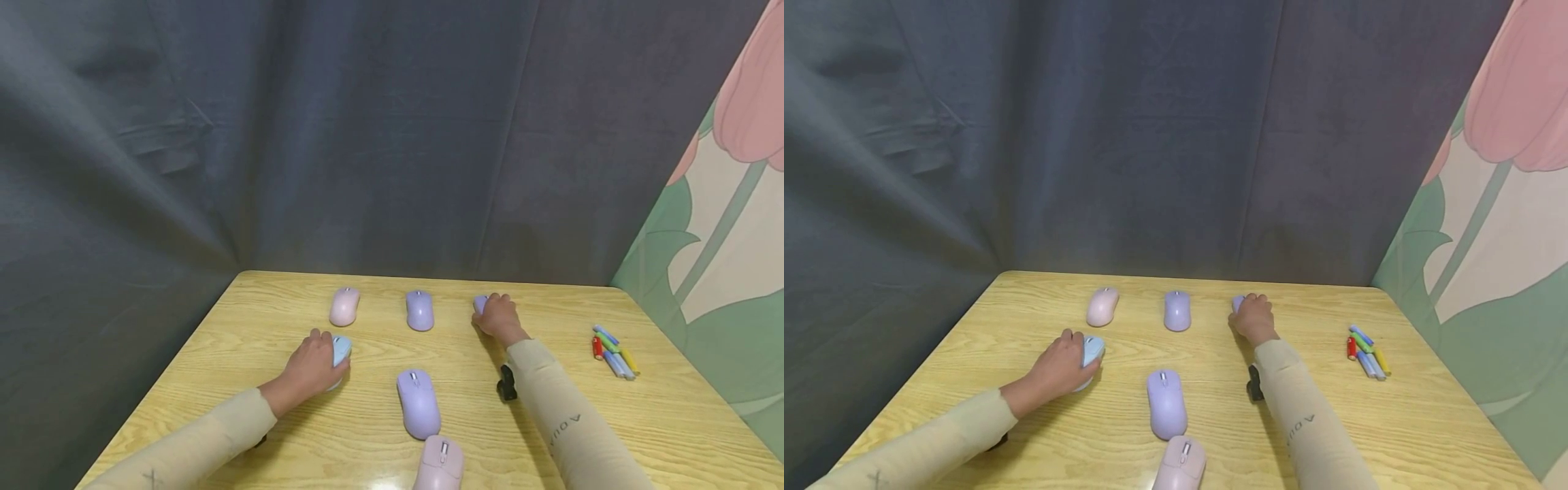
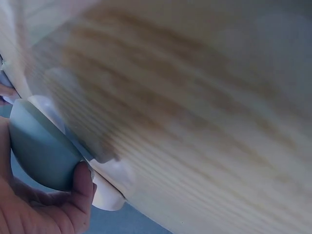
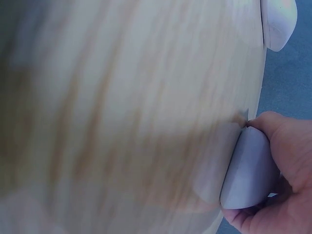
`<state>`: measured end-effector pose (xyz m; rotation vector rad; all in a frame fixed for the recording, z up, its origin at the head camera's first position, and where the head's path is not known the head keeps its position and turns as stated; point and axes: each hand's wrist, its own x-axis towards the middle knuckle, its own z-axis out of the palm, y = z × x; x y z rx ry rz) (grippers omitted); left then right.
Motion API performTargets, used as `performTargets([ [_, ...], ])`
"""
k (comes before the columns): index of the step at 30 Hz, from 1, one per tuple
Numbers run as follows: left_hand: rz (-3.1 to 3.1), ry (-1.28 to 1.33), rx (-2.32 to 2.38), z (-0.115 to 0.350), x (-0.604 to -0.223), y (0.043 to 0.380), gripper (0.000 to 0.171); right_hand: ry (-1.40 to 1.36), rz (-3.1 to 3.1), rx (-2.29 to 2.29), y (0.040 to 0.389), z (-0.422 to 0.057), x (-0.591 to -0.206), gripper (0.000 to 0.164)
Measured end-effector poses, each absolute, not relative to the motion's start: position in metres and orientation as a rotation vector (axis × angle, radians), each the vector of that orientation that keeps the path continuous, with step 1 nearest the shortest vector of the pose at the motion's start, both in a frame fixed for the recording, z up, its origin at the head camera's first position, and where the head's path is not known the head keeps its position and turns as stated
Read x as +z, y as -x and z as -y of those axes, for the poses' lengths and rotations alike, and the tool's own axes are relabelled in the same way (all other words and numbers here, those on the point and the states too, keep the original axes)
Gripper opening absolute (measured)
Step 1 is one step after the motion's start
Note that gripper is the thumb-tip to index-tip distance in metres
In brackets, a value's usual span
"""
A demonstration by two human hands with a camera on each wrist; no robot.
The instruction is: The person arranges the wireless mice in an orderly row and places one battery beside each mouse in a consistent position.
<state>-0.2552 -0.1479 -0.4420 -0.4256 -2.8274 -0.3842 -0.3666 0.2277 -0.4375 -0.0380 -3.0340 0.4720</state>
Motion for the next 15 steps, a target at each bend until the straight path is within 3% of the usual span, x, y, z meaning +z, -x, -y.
performTargets([
  [15,2.854,0.439,-0.342,0.1462,-0.447,0.2618,0.049,0.033,3.021,0.5,0.3705,-0.2315,-0.443,0.058],
])
